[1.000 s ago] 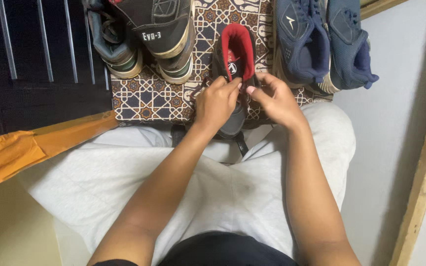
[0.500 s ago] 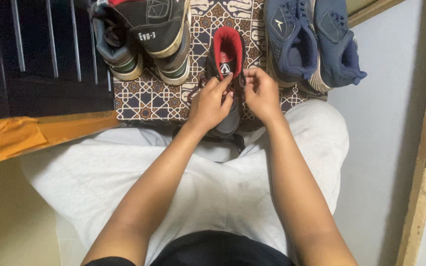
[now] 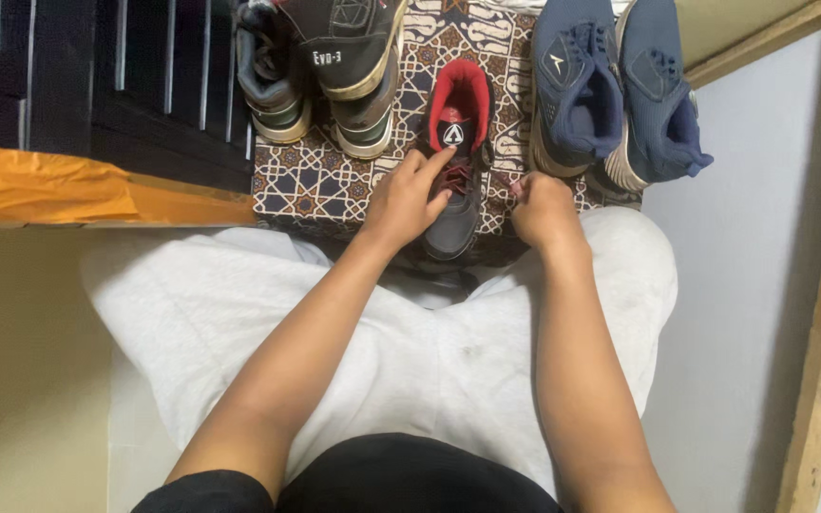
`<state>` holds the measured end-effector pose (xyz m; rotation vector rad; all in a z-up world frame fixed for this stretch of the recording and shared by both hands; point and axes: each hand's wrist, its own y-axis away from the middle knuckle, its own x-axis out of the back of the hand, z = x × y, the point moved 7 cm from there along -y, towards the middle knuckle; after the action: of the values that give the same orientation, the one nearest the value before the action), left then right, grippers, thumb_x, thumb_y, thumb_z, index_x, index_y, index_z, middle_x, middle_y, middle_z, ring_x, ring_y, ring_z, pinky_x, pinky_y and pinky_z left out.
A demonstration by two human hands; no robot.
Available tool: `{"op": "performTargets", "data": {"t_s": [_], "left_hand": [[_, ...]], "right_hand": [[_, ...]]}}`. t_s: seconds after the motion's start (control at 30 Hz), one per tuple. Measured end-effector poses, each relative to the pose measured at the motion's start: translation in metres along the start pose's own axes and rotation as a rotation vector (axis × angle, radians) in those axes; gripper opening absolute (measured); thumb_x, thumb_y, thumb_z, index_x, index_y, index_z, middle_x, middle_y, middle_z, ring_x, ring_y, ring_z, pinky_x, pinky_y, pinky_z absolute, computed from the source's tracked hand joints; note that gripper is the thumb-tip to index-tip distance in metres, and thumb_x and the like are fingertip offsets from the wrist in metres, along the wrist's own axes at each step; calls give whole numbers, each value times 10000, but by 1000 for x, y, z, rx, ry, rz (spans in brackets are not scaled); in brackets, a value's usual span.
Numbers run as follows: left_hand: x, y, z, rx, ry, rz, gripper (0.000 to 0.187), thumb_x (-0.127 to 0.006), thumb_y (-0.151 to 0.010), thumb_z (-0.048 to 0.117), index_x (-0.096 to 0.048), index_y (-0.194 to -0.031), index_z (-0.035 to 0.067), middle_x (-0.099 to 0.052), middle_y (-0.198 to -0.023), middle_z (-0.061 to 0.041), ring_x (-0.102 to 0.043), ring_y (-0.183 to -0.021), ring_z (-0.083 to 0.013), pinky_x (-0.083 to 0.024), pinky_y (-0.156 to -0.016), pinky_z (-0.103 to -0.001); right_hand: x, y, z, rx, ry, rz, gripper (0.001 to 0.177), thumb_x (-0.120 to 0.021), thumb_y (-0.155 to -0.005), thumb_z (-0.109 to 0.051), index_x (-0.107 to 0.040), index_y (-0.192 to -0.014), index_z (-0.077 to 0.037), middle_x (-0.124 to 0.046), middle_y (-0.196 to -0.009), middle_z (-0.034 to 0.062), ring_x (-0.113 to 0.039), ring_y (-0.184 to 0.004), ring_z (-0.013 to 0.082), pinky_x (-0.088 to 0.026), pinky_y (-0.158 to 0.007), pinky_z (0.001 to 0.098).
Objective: The person removes the laces from a black and red sneaker, then threads and ties the laces back through the eyelets. They repeat the process on a second sneaker of the same pair, finishing with a tied bow on each shoe.
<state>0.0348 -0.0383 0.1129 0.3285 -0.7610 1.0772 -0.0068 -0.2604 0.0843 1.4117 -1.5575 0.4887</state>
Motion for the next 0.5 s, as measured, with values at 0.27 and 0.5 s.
{"op": "performTargets", "data": {"t_s": [0.27,0.5], "left_hand": [[19,14,3,-154,-4,183,745,-865,-811,312,-519,-1469,261,-459,-1183,-147,-516,-1155,-346,-445,-1051,-479],[6,11,-3,-47,-120,24,948,-901,-716,407,-390,-1504,276,-444,-1409,-185,-470,-1316,-397,-394,-1061,-549]], "right_hand": [[12,-4,-45,260,-290,136,294,-767,-873,-121,-694,-1131,1,-739,-1045,210,-721,-998,337,-538,-864,412],[-3,-9,-41,113,-227,127,153,-742,-898,-125,-707,-985,-5,-749,-917,192,-747,-894,333,-560,-824,409]]}}
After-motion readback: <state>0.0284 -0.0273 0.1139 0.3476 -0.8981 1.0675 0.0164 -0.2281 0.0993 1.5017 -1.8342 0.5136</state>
